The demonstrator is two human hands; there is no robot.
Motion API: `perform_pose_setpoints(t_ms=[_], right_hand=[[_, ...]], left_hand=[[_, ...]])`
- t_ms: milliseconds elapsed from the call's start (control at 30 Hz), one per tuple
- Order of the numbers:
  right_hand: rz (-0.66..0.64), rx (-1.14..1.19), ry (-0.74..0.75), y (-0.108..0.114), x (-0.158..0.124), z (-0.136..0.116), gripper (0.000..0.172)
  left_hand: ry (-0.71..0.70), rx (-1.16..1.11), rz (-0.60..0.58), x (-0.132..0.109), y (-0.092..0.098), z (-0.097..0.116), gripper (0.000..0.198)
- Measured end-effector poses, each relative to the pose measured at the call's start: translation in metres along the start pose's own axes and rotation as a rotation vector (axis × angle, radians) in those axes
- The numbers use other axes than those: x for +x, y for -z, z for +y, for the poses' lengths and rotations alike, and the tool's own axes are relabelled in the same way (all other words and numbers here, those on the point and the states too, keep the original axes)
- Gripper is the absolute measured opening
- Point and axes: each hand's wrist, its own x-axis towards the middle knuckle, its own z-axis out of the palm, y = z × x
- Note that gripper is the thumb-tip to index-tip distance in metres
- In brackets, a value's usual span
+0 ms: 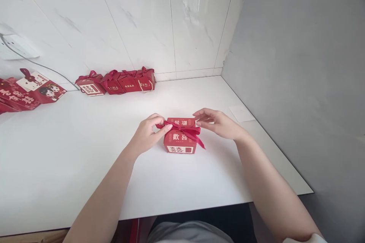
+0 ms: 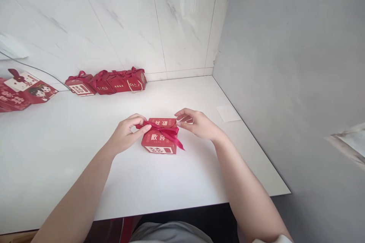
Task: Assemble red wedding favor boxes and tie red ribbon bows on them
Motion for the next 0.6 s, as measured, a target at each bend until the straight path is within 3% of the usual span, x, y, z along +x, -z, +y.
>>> perform_pose_setpoints(t_ms=[67, 100, 167, 233, 300, 467, 600], right_hand=[[0.028, 0.026, -0.051, 0.000, 0.001, -0.001, 0.039], [-0.023, 0.050, -0.076, 0.000, 0.001, -0.001, 0.046], [-0.225, 0.102, -0.105, 0.001, 0.000, -0.004, 0.054], [-0.425, 0.166, -0.104, 0.000, -0.001, -0.005, 0.047], [-0.510, 0.222, -0.081, 0.000, -0.002, -0.005, 0.036], [-0.497, 0.153, -0.070, 0.017, -0.009, -0.005, 0.030], [-0.406, 0.172, -0.033, 0.046, -0.022, 0.001, 0.025]], left_hand=[[-0.005, -0.014, 0.018, 0.000, 0.005, 0.000, 0.037], [-0.001, -0.026, 0.006, -0.001, 0.007, 0.000, 0.038], [0.022, -0.059, -0.049, -0.001, 0.011, 0.001, 0.039], [0.059, -0.094, -0.119, -0.001, 0.014, 0.001, 0.040], [0.082, -0.118, -0.160, -0.001, 0.018, 0.000, 0.040], [0.093, -0.077, -0.146, -0.001, 0.048, -0.013, 0.038], [0.293, -0.032, 0.070, -0.011, 0.081, -0.031, 0.036]])
